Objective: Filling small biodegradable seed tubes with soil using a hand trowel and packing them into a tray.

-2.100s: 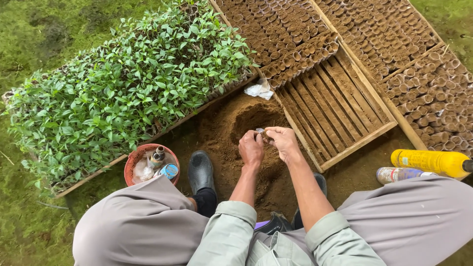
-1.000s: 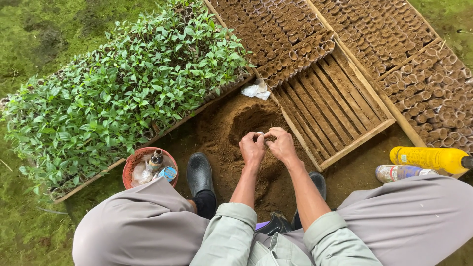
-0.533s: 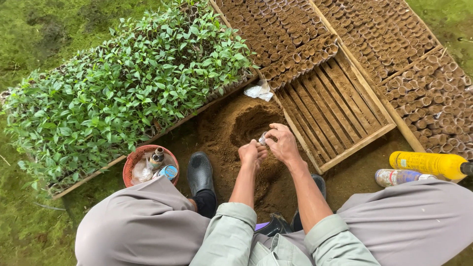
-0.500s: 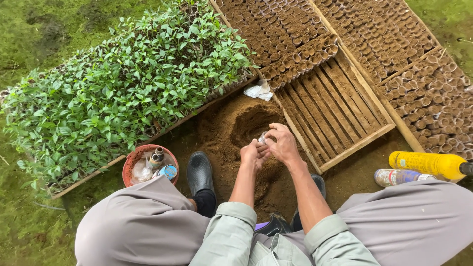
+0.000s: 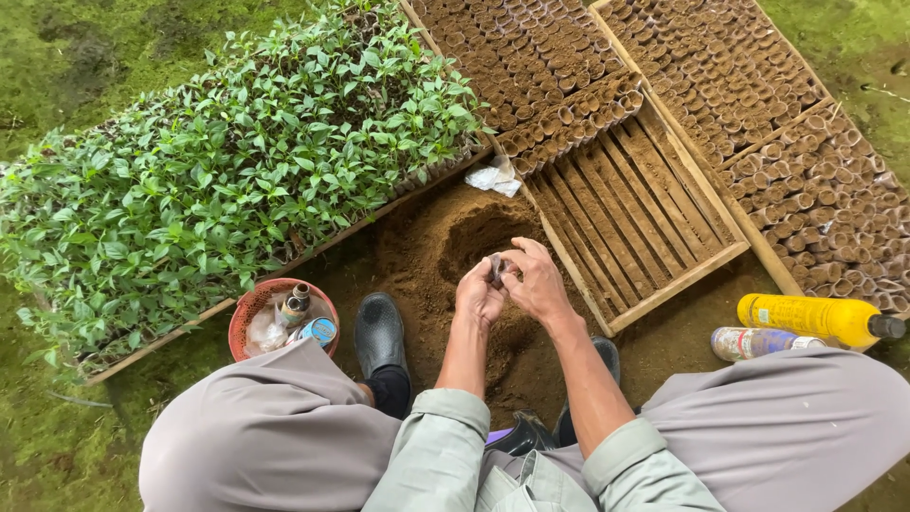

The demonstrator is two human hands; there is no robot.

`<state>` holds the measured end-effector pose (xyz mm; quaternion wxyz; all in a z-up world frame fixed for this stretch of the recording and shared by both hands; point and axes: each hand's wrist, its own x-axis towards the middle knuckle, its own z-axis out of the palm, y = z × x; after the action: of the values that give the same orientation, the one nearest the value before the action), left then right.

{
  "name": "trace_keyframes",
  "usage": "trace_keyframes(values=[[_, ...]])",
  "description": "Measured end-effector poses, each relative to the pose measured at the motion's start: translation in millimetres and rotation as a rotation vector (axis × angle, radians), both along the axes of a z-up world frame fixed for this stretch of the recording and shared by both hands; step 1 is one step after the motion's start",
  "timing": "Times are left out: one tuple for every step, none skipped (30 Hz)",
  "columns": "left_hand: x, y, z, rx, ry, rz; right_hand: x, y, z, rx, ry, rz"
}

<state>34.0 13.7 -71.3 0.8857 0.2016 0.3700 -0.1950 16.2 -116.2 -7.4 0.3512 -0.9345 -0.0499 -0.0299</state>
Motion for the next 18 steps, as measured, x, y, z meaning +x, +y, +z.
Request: trace_keyframes(values=[[1,0,1,0.001,-0.001,0.001,0,1,-1,0.001,-0.001,0.001],[1,1,2,-0.003,-0.016,0.001,0,2,-3,0.0,0.001,0.01],[0,0,2,-0.007,-0.029,0.0,-1,2,-5,-0.001,0.005,0.018],[2,1,-4,-0.006,-0.028,-0.001,-2,4,-3,0.0,0.006,0.018],[4,1,-11,-0.002,-0.039,-0.011,-2,6,-1,-0.01,0.004,0.028],[7,1,-17,0.002,-0.05,-0.02,-2,7,1,-0.02,0.003,0.038],[6,1,-10,0.003,-0.049,-0.022,-2,8,2,-0.02,0.004,0.037],[5,1,-3,0.0,-0.033,-0.013,-2,8,2,-0.022,0.004,0.042],[5,1,5,-0.003,-0.017,-0.005,-1,8,3,-0.026,0.002,0.047],[6,1,2,-0.003,-0.016,-0.006,0,7,4,-0.026,0.003,0.046],[6,1,-1,-0.003,-0.016,-0.009,0,7,4,-0.028,0.004,0.047],[7,2,-4,-0.003,-0.015,-0.012,1,7,5,-0.03,0.006,0.049],[7,2,-5,-0.003,-0.014,-0.012,1,6,7,-0.031,0.007,0.049],[8,3,-6,-0.011,-0.006,-0.018,1,5,8,-0.028,0.012,0.056],[8,4,-7,-0.019,0.001,-0.025,1,5,10,-0.025,0.018,0.062],[10,5,-10,-0.019,0.003,-0.025,2,4,9,-0.026,0.02,0.062],[11,6,-12,-0.038,0.014,-0.015,3,3,8,0.03,0.023,0.017],[13,8,-14,-0.057,0.026,-0.005,3,3,7,0.086,0.026,-0.028]])
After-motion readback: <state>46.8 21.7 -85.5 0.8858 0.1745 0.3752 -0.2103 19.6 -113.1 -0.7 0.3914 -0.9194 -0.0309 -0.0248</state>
